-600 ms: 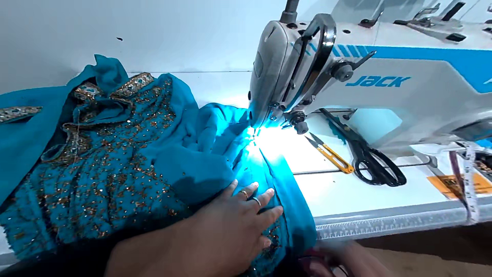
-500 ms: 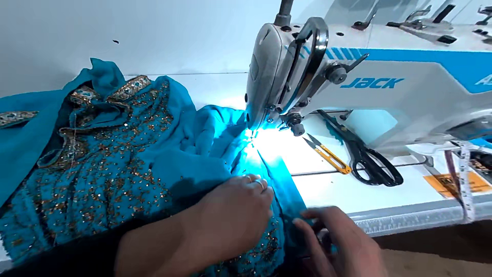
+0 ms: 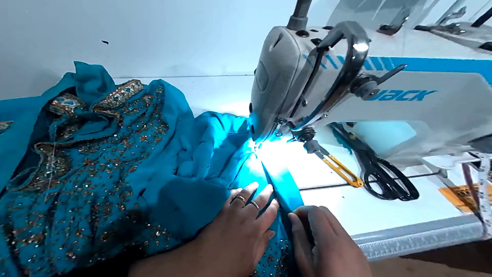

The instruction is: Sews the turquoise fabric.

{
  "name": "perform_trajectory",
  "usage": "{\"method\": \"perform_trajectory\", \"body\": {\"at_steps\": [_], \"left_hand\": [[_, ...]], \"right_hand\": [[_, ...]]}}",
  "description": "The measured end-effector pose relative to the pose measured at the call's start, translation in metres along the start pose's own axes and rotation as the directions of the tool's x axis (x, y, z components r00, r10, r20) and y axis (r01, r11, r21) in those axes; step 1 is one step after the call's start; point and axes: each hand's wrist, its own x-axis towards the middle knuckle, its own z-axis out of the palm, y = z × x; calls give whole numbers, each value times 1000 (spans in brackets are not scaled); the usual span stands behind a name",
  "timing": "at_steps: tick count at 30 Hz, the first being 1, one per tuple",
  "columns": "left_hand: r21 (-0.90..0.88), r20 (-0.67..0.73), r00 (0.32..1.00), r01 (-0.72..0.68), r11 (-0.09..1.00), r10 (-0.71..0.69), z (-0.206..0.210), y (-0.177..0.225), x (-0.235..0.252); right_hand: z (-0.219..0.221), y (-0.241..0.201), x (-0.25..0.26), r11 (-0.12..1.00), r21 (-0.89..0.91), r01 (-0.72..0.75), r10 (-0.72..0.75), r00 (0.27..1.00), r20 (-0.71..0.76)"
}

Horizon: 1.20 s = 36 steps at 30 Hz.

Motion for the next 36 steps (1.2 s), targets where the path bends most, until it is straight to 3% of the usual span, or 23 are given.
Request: {"method": "perform_trajectory", "body": {"at_steps": [5,14,18,27,36], "left_hand": [[-57,-47,999,-13,998,11,5,-3,-2],[-31,-57,998,-15,999,13,8,-2,-3],[11,-62,998,-16,1000,16,8,-1,-3],[-49,-94,995,-40,998,35,11,-3,-4],[-127,-182,981,-92,988,68,4,-4,-2]], "right_hand": [[-1,0,2,999,37,-19,16,995,100],[7,6,2,998,49,-29,29,1000,-3],[-1,0,3,1000,11,-11,10,1000,19],[-8,-12,3,997,-73,29,-30,1000,-7],[16,-18,-11,983,-150,103,-113,992,-58]]}}
